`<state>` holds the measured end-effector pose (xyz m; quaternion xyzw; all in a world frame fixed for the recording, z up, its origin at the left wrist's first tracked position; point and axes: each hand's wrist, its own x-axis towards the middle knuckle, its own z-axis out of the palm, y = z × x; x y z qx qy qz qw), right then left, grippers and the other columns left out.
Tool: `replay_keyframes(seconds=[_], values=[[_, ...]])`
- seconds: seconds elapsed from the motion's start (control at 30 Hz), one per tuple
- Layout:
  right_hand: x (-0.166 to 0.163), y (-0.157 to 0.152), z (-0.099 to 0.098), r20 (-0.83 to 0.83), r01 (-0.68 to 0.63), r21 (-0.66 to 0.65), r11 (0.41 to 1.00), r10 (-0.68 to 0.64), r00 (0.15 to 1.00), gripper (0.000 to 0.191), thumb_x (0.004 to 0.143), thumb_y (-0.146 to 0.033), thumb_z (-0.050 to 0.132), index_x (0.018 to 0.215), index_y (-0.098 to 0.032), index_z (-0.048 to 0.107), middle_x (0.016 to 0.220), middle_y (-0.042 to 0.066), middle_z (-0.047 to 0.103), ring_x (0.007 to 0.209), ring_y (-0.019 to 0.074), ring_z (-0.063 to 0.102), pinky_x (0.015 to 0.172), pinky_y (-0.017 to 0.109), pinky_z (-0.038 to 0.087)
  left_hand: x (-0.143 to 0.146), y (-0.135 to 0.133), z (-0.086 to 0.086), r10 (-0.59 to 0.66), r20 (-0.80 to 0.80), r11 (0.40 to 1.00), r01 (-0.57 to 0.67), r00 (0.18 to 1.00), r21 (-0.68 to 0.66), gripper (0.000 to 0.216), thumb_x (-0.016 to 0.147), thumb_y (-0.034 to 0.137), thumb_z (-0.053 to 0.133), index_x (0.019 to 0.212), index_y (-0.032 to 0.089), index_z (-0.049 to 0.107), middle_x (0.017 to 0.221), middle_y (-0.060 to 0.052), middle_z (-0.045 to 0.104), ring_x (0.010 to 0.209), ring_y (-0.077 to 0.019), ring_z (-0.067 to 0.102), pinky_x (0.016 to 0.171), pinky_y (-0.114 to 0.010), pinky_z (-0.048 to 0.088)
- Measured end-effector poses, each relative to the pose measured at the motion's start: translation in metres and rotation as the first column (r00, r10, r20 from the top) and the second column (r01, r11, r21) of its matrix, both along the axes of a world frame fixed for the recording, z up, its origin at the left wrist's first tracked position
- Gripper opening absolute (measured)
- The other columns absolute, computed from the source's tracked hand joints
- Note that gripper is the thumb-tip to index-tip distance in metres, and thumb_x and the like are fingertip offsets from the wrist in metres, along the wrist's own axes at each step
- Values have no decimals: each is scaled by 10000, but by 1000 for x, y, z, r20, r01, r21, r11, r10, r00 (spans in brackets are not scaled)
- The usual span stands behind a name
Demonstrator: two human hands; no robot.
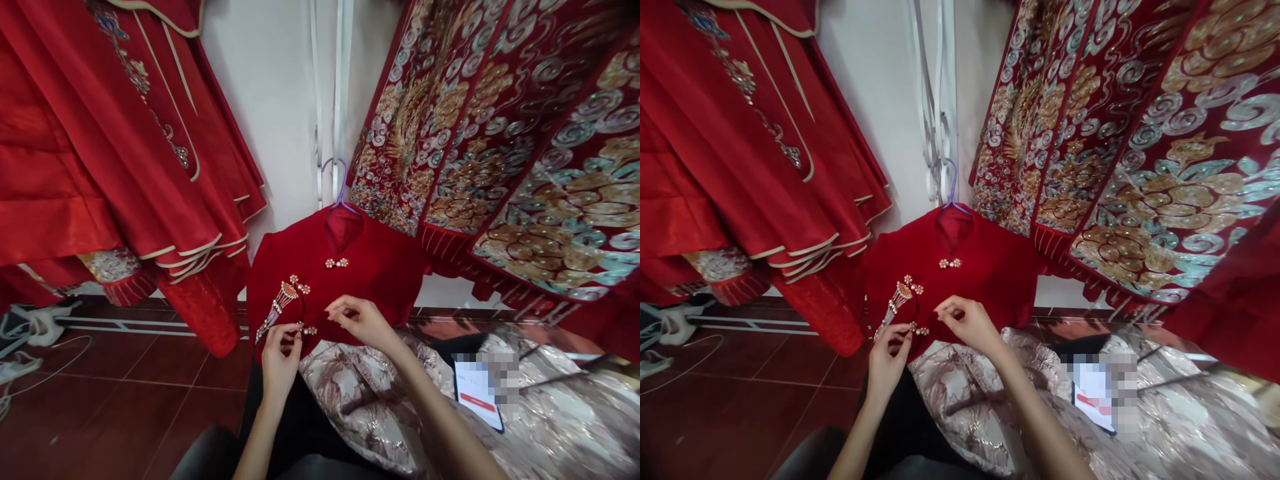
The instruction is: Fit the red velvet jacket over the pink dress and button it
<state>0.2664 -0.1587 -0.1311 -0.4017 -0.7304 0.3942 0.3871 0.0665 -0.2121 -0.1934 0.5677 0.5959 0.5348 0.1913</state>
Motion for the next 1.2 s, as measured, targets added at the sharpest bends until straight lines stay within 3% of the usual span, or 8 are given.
replay_keyframes(seconds=[0.1, 0.27, 0.47, 0.83, 0.93, 1.07, 1.13, 1.2], values=[[-6, 0, -15, 72, -118, -84, 989, 124, 990, 166, 816, -271, 597, 938, -180, 665, 802, 45, 723, 745, 165, 684, 690, 265, 528, 6, -6, 4, 7, -210, 999, -14, 978, -32, 196, 822, 346, 590, 962, 235, 670, 959, -52, 604, 809, -181, 589, 652, -285, 515], [-25, 1, -40, 96, -77, -97, 992, 86, 992, 226, 784, -243, 619, 992, -156, 611, 853, 76, 701, 796, 181, 674, 729, 297, 542, 8, -8, 3, 87, -371, 995, -99, 925, -15, 207, 838, 372, 595, 1005, 266, 658, 956, -34, 628, 873, -207, 578, 709, -313, 486], [-33, 2, -47, -17, -43, -113, 993, 42, 999, 128, 753, -230, 642, 847, -160, 589, 830, 65, 677, 780, 169, 660, 726, 289, 544, 3, -4, -1, 46, -360, 999, -44, 932, 14, 177, 859, 386, 574, 910, 237, 656, 895, -28, 653, 817, -199, 565, 720, -315, 463], [-39, 3, -53, -79, -13, -187, 982, -2, 997, 171, 692, -285, 716, 745, -168, 602, 723, 36, 685, 689, 155, 657, 655, 258, 510, 5, -5, -6, 54, -175, 998, -56, 983, -3, 218, 833, 430, 596, 839, 221, 659, 753, -9, 640, 602, -136, 543, 595, -256, 458], [-31, 5, -47, -80, -51, -219, 974, 34, 996, 179, 674, -264, 731, 738, -158, 601, 706, 32, 682, 681, 151, 649, 656, 256, 497, 5, 1, 0, 18, -82, 999, -21, 996, -28, 247, 791, 437, 645, 891, 211, 652, 826, -23, 678, 630, -134, 567, 581, -245, 462], [-1, 8, -25, -103, -315, -343, 885, 298, 949, 259, 663, -327, 766, 773, -141, 623, 734, 34, 695, 676, 139, 642, 649, 253, 481, 0, 28, 20, -56, 247, 996, 71, 967, -53, 338, 776, 443, 652, 983, 175, 661, 918, -72, 706, 728, -153, 636, 608, -245, 493], [14, 9, -14, -133, -418, -389, 821, 399, 907, 298, 674, -365, 768, 816, -139, 636, 782, 42, 707, 704, 136, 648, 667, 257, 482, -1, 45, 32, -112, 506, 985, 162, 855, -56, 351, 771, 422, 658, 997, 154, 671, 987, -100, 709, 831, -174, 665, 714, -282, 529], [24, 9, -6, -162, -452, -392, 801, 423, 892, 313, 687, -383, 763, 844, -140, 643, 813, 44, 711, 737, 134, 653, 704, 267, 486, -1, 60, 40, -140, 727, 966, 255, 672, -49, 298, 752, 350, 692, 961, 138, 683, 1011, -107, 711, 904, -180, 671, 840, -322, 527]])
